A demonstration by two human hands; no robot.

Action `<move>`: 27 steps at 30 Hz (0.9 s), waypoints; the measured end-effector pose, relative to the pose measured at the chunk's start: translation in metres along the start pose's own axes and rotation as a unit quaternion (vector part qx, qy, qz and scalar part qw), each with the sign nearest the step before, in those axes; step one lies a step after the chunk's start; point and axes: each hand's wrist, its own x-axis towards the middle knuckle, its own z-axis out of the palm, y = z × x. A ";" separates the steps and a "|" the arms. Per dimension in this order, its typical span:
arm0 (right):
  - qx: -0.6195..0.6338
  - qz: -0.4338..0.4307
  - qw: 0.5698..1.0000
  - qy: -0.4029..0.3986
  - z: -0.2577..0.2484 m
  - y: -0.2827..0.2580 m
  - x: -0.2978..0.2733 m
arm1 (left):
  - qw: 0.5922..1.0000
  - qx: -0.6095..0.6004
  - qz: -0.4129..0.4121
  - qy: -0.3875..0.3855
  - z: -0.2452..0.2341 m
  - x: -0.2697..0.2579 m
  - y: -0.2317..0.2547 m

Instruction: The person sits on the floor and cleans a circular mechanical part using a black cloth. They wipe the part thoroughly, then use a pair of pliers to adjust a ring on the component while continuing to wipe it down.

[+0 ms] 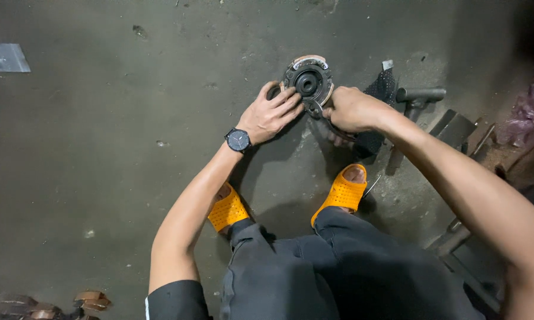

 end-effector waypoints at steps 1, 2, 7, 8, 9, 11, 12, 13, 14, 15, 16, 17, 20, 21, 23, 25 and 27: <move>-0.068 -0.018 0.997 0.019 0.001 -0.003 -0.002 | 1.000 0.001 0.000 0.003 -0.001 0.001 0.000; -0.068 -0.017 0.997 0.019 0.001 -0.005 -0.003 | 1.000 0.001 -0.001 0.004 0.000 0.000 0.000; -0.088 -0.016 0.995 0.039 0.002 -0.011 -0.010 | 1.000 -0.001 -0.009 0.018 0.000 0.000 0.001; -0.089 -0.016 0.995 0.039 0.002 -0.011 -0.009 | 1.000 -0.001 -0.009 0.018 -0.002 0.000 0.001; -0.086 -0.012 0.996 0.033 0.003 -0.011 -0.008 | 1.000 0.000 -0.009 0.011 -0.004 0.001 0.001; -0.083 -0.008 0.996 0.029 0.004 -0.008 -0.004 | 1.000 0.001 -0.008 0.005 -0.006 0.002 0.000; -0.074 -0.006 0.997 0.029 0.004 -0.005 -0.001 | 1.000 0.004 -0.007 0.006 -0.006 0.002 0.000; -0.066 -0.004 0.997 0.030 0.004 -0.003 0.001 | 1.000 0.008 -0.006 0.007 -0.006 0.002 0.000; -0.066 -0.004 0.997 0.031 0.005 -0.003 0.002 | 1.000 0.008 -0.006 0.008 -0.006 0.002 0.000; -0.084 -0.013 0.996 0.041 0.007 -0.003 0.003 | 1.000 0.004 -0.003 0.015 -0.006 0.002 0.000; -0.101 -0.023 0.993 0.052 0.008 -0.003 0.004 | 1.000 0.001 0.000 0.022 -0.005 0.002 -0.001; -0.102 -0.023 0.993 0.052 0.009 -0.004 0.003 | 1.000 0.002 0.000 0.022 -0.006 0.003 0.000; -0.103 -0.017 0.993 0.053 0.010 -0.001 0.008 | 1.000 0.005 -0.007 0.029 -0.007 0.004 0.001; -0.077 -0.012 0.996 0.041 0.011 0.005 0.014 | 1.000 0.007 -0.006 0.024 -0.008 0.005 0.001; -0.050 -0.007 0.998 0.030 0.011 0.008 0.017 | 1.000 0.008 -0.004 0.018 -0.010 0.006 0.000; -0.063 -0.004 0.998 0.030 0.011 0.003 0.011 | 1.000 0.002 0.002 0.013 -0.013 0.008 0.000; -0.062 -0.013 0.997 0.035 0.016 0.007 0.012 | 1.000 0.010 0.008 0.010 -0.009 0.007 -0.002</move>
